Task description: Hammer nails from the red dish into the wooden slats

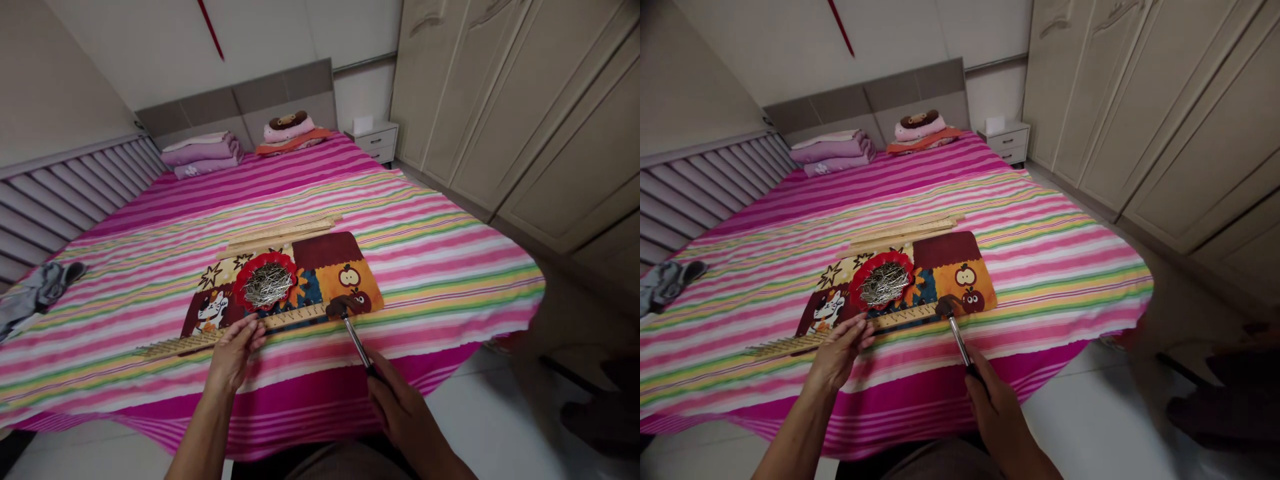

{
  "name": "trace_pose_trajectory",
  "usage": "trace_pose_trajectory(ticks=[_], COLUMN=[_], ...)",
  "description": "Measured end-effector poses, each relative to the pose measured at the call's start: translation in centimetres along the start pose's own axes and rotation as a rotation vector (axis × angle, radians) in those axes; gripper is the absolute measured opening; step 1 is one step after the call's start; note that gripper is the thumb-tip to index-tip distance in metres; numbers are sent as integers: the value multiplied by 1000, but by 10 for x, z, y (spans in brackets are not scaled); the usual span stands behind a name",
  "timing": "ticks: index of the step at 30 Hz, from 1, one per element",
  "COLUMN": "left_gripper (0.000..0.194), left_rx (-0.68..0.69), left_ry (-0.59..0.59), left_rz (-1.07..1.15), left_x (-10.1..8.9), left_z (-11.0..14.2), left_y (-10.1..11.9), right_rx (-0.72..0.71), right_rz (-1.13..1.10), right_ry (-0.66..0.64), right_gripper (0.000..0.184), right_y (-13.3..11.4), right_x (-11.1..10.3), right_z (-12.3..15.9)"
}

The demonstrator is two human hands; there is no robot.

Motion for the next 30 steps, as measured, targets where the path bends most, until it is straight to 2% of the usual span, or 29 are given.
trace_pose_trajectory(ticks=[7,11,14,17,23,30], left_gripper=[19,13,10,14,27,33], left_rx=[42,14,65,164,297,368], left_ry=[51,86,119,122,87,97], left_rz=[39,47,8,-95,-474,-630], left_x=[9,8,4,2,1,1], left_z=[7,9,5,-2,-8,-9], left_y=[-6,-15,-25,-33,-40,-42], right_rx=[-9,-7,-9,-1,-46,-149], right_rz=[70,82,93,101,118,242], right_ry=[-60,-9,-9,-6,7,-53], right_gripper=[55,55,55,55,51,46], right_y=[1,-2,-4,-4,-6,-23], right_x=[1,3,4,4,-1,0], right_z=[-2,1,2,2,3,7])
Point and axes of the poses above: each hand's wrist, its own z-axis away from the middle knuckle, its own x-axis out of the palm, y = z × x, the point moved 3 cm from there along -z, towards the middle knuckle, and after that the axes turned 6 degrees about x, right-handed, at the moved point
